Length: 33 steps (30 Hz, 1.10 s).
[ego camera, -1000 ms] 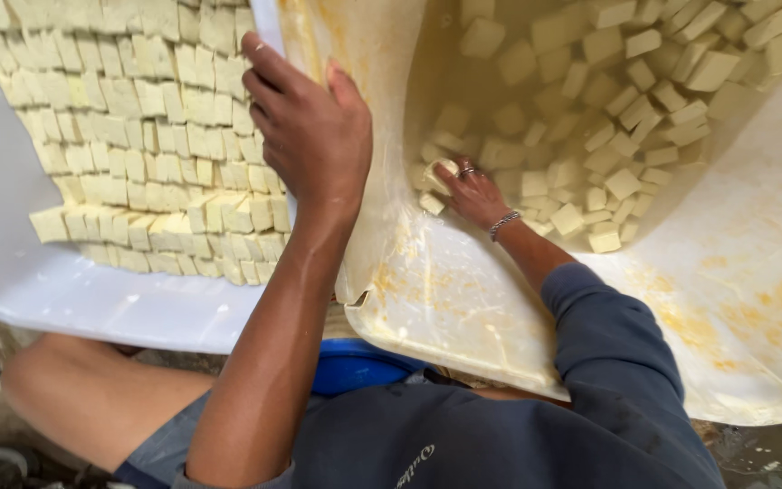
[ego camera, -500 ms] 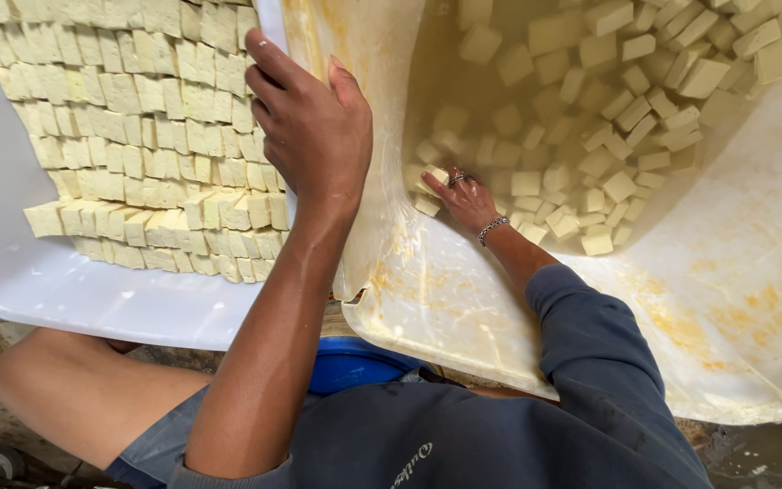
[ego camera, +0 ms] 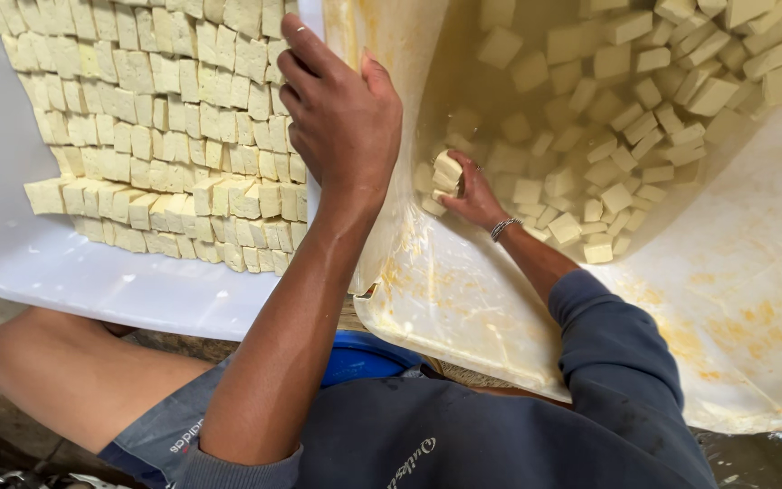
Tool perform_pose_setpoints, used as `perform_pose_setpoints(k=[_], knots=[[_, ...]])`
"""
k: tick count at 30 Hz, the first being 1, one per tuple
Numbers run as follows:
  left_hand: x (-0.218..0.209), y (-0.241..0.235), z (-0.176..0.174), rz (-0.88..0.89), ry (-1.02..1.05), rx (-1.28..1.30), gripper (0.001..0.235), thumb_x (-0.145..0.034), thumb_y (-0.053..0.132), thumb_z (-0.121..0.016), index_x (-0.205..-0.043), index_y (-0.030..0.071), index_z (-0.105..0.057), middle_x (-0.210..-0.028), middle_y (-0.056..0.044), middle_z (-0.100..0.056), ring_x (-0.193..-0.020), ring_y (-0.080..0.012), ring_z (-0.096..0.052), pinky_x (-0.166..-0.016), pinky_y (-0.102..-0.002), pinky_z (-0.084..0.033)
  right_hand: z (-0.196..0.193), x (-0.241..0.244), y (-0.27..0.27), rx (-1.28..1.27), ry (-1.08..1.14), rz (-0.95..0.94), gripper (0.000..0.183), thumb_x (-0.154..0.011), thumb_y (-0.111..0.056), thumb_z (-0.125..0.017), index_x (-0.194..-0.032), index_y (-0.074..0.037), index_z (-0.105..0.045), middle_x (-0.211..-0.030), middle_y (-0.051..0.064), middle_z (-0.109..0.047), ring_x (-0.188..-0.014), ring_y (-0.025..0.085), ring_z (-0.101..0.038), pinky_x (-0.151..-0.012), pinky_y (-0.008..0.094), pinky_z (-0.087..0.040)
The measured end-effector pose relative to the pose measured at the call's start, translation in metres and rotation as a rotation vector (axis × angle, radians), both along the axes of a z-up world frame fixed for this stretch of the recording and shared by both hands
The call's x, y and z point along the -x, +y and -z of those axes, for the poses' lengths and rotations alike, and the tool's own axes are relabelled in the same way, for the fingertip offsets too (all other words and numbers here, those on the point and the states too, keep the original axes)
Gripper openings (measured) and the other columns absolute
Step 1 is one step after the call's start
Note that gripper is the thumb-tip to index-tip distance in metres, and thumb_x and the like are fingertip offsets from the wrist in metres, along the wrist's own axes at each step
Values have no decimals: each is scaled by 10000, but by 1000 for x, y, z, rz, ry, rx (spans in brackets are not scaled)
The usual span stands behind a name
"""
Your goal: The person repeatedly scoops small tofu cubes from a water-filled tub and places them into a white tray, arranging them in neat rows. The process continues with consistent hand movements, filling the tray with tofu cubes.
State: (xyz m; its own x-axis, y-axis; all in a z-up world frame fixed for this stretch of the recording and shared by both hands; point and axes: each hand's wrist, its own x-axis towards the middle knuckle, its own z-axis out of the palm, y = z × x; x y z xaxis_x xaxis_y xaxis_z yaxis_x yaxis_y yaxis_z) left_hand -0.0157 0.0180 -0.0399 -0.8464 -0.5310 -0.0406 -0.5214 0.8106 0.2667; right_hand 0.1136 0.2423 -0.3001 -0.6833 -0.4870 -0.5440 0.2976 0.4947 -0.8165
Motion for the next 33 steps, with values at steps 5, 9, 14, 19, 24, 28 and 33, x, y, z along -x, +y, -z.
perform_pose_setpoints(k=[5, 9, 14, 19, 24, 28, 33], knots=[[-1, 2, 2, -33, -6, 23, 801, -956, 313, -712, -1509, -37, -250, -1280, -219, -524, -1075, -418, -630, -724, -506, -596, 13, -34, -4, -25, 187, -72, 1016, -790, -117, -831, -1568, -119, -176, -1545, 275, -374, -1395, 454, -421, -1151, 470, -407], [2, 2, -3, -18, 9, -1, 801, -946, 284, -705, -1505, -57, -242, -1274, -244, -510, -1057, -426, -628, -695, -492, -601, 21, -34, 0, -79, 74, -10, 1043, -792, -163, -811, -1601, -113, -154, -1541, 253, -389, -1418, 416, -438, -1197, 439, -385], [0, 3, -2, -40, -4, 50, 793, -947, 308, -722, -1497, -38, -266, -1263, -208, -528, -1067, -420, -633, -724, -506, -597, 26, -32, 0, -18, -14, 84, 1141, -778, -260, -897, -1572, -20, -113, -1530, 269, -384, -1427, 384, -442, -1205, 434, -375], [8, 2, -1, -31, 8, 22, 791, -946, 300, -709, -1491, -68, -270, -1252, -228, -522, -1066, -418, -631, -710, -493, -600, 8, -19, -12, -98, 137, 43, 1183, -726, -199, -935, -1581, -15, -138, -1585, 322, -278, -1466, 454, -303, -1204, 473, -291], [1, 2, 0, -53, -7, 29, 781, -937, 310, -698, -1492, -53, -287, -1281, -224, -537, -1075, -419, -630, -730, -517, -593, -12, -48, -17, 102, -271, 333, 1154, -693, -114, -838, -1586, -69, -108, -1494, 218, -408, -1358, 324, -518, -1118, 398, -508], [12, 5, -16, -53, -16, 13, 802, -891, 323, -685, -1480, -57, -295, -1276, -245, -537, -1052, -421, -620, -687, -518, -591, -4, -32, -30, -108, 230, 163, 1128, -742, 18, -967, -1513, -30, -145, -1472, 282, -329, -1343, 410, -432, -1077, 497, -444], [5, 7, -17, -93, -24, 11, 785, -883, 344, -664, -1480, -35, -324, -1282, -229, -545, -1073, -411, -624, -691, -554, -584, -10, -41, -35, 232, -383, 442, 994, -825, 96, -696, -1577, -138, -90, -1457, 162, -447, -1270, 266, -584, -1016, 403, -583]])
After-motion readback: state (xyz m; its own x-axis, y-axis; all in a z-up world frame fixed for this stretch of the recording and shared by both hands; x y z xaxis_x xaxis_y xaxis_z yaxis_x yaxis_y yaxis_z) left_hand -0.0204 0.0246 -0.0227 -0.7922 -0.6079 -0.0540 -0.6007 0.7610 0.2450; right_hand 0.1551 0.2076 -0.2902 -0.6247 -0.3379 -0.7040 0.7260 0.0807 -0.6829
